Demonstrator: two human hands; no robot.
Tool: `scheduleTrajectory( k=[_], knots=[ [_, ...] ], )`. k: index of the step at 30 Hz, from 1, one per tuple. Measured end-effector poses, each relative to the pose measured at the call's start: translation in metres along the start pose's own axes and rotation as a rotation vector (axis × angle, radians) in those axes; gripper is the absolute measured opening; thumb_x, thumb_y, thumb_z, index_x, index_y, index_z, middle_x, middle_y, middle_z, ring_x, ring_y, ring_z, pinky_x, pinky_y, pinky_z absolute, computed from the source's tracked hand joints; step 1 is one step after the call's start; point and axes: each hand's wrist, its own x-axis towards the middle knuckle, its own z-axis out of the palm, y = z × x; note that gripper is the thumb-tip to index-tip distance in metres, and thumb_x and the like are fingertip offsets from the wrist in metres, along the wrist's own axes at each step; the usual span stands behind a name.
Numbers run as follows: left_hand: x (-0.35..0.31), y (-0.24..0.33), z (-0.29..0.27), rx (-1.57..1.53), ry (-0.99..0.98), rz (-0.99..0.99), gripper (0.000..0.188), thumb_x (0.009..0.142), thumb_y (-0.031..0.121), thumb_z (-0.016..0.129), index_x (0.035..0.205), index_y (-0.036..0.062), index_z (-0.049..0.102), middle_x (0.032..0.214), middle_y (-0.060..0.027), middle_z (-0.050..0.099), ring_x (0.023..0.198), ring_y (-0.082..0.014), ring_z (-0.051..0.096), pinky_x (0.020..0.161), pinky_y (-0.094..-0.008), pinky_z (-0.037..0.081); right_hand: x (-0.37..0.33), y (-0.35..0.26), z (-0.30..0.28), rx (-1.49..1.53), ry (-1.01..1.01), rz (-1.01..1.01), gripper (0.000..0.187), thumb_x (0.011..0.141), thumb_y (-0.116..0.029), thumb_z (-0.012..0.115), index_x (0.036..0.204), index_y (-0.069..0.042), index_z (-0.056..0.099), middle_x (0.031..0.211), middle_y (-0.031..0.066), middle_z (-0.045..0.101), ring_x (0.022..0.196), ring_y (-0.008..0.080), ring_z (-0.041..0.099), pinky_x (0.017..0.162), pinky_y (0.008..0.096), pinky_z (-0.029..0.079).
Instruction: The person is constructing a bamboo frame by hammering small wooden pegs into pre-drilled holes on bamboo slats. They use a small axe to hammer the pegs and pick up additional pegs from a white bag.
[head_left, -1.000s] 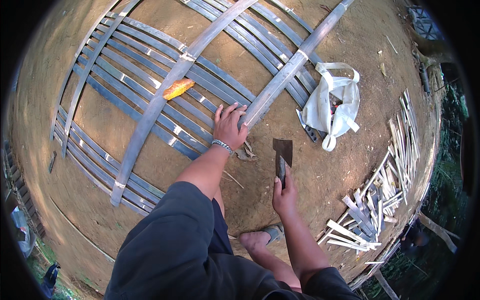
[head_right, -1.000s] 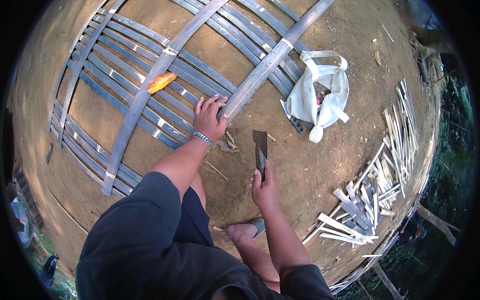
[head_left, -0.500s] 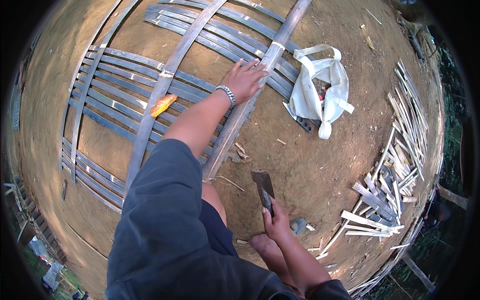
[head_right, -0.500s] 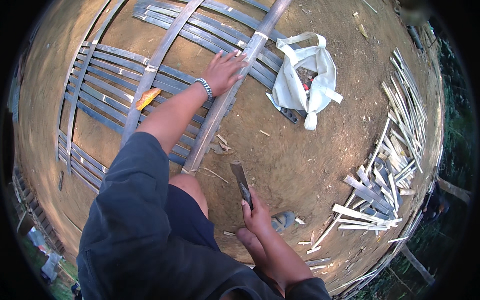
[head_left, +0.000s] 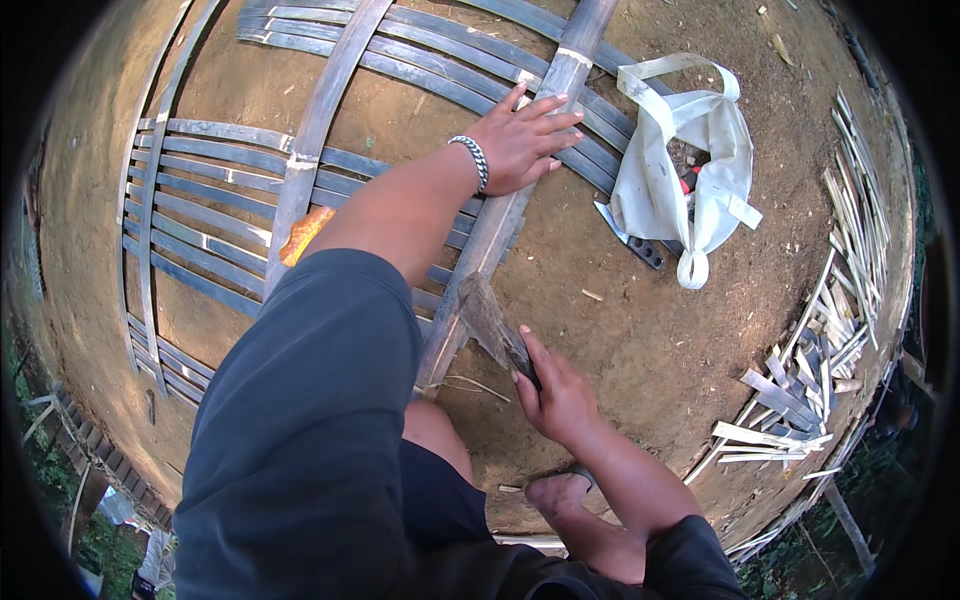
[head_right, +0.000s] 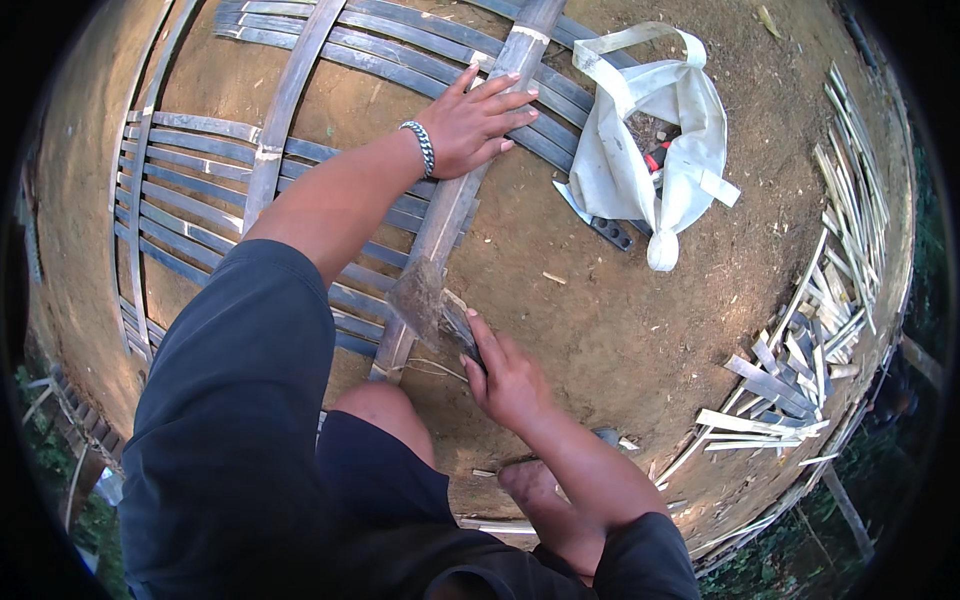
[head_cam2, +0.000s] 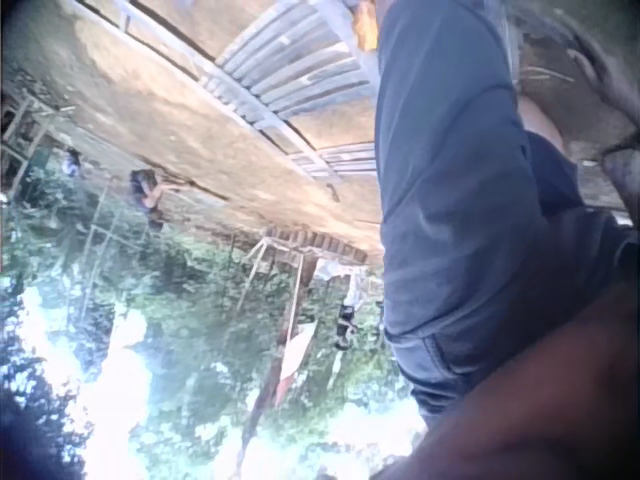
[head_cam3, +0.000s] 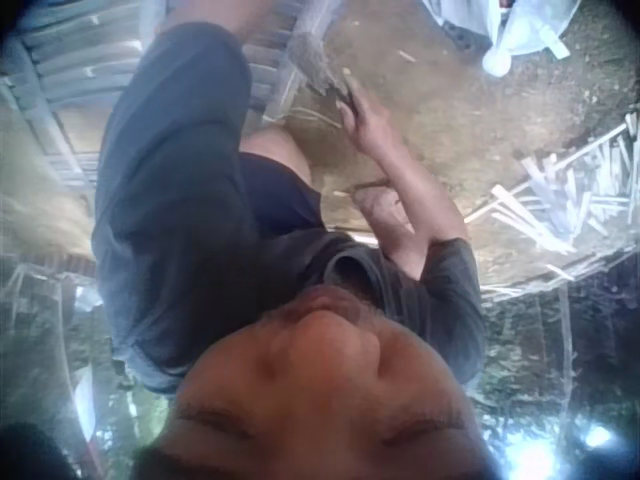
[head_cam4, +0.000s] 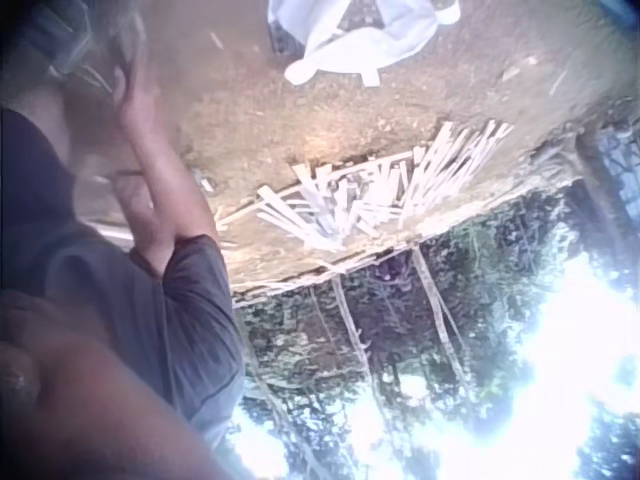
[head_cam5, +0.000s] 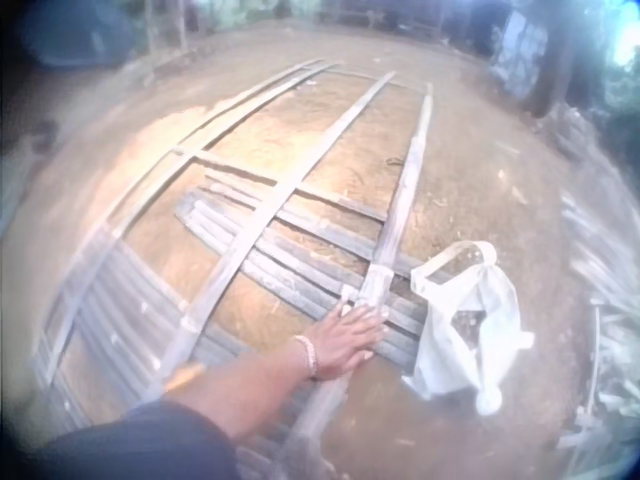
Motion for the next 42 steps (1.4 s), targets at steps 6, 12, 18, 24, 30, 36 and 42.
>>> scheduleTrajectory(
  k=[6, 12, 18, 24, 30, 36, 42],
  knots=[
    [0.006, -0.001, 0.002, 0.018, -0.002, 0.017, 0.053, 0.108, 0.036, 0.046, 0.16, 0.0232, 0.042, 0.173, 0.0028, 0.026, 0.162, -0.0236, 0.015, 0.131, -0.0579, 0.006, 0.031, 0.008, -0.016, -0.111, -0.021, -0.127, 0.066, 0.094, -0.022, 0.072, 0.155, -0.013, 0.048, 0.093, 0.0138, 0.062, 0.08, 0.0339, 0.068, 0.067, 0.0455, 0.058],
    [0.005, -0.001, -0.001, -0.031, 0.004, 0.029, 0.055, 0.106, 0.03, 0.051, 0.159, 0.0221, 0.043, 0.172, 0.0001, 0.028, 0.162, -0.0267, 0.016, 0.13, -0.0586, 0.004, 0.029, 0.003, -0.02, -0.011, 0.04, -0.247, 0.069, 0.093, -0.021, 0.072, 0.157, -0.014, 0.046, 0.096, 0.012, 0.063, 0.084, 0.0313, 0.069, 0.067, 0.0448, 0.06],
    [0.007, -0.001, 0.001, 0.005, -0.013, 0.047, 0.056, 0.105, 0.03, 0.05, 0.16, 0.023, 0.042, 0.173, -0.0007, 0.028, 0.161, -0.029, 0.017, 0.129, -0.0591, 0.004, 0.037, -0.002, -0.027, 0.079, -0.021, -0.236, 0.07, 0.09, -0.016, 0.07, 0.157, -0.014, 0.046, 0.098, 0.0133, 0.063, 0.085, 0.0321, 0.07, 0.067, 0.0439, 0.06],
    [0.007, -0.001, -0.001, -0.003, -0.022, 0.055, 0.055, 0.105, 0.029, 0.051, 0.159, 0.023, 0.043, 0.172, -0.0025, 0.03, 0.16, -0.0315, 0.018, 0.128, -0.0614, 0.007, 0.046, 0.001, -0.033, 0.039, -0.163, -0.136, 0.07, 0.092, -0.014, 0.063, 0.159, -0.014, 0.042, 0.1, 0.0149, 0.064, 0.088, 0.0341, 0.071, 0.07, 0.0468, 0.06],
    [0.008, 0.0, -0.004, -0.011, -0.023, 0.063, 0.055, 0.104, 0.028, 0.053, 0.158, 0.0232, 0.045, 0.171, -0.0044, 0.031, 0.16, -0.0334, 0.02, 0.127, -0.0623, 0.008, 0.039, -0.006, -0.037, 0.029, -0.206, -0.156, 0.074, 0.09, -0.014, 0.061, 0.16, -0.016, 0.038, 0.104, 0.0165, 0.064, 0.093, 0.0353, 0.071, 0.072, 0.0462, 0.061],
    [0.007, -0.001, -0.002, -0.012, -0.01, 0.068, 0.056, 0.103, 0.028, 0.054, 0.158, 0.024, 0.045, 0.171, -0.004, 0.031, 0.159, -0.0337, 0.021, 0.126, -0.0632, 0.009, 0.048, -0.001, -0.035, 0.036, -0.205, -0.149, 0.072, 0.091, -0.014, 0.061, 0.16, -0.016, 0.039, 0.104, 0.0162, 0.064, 0.093, 0.0345, 0.071, 0.073, 0.0456, 0.061],
    [0.007, -0.003, -0.001, -0.006, 0.002, 0.073, 0.056, 0.103, 0.027, 0.054, 0.158, 0.0241, 0.046, 0.171, -0.0036, 0.032, 0.159, -0.0345, 0.022, 0.126, -0.0634, 0.01, 0.039, -0.008, -0.037, 0.076, -0.154, -0.235, 0.071, 0.091, -0.013, 0.06, 0.159, -0.018, 0.041, 0.104, 0.0153, 0.064, 0.093, 0.0337, 0.07, 0.071, 0.0445, 0.061]
  ],
)
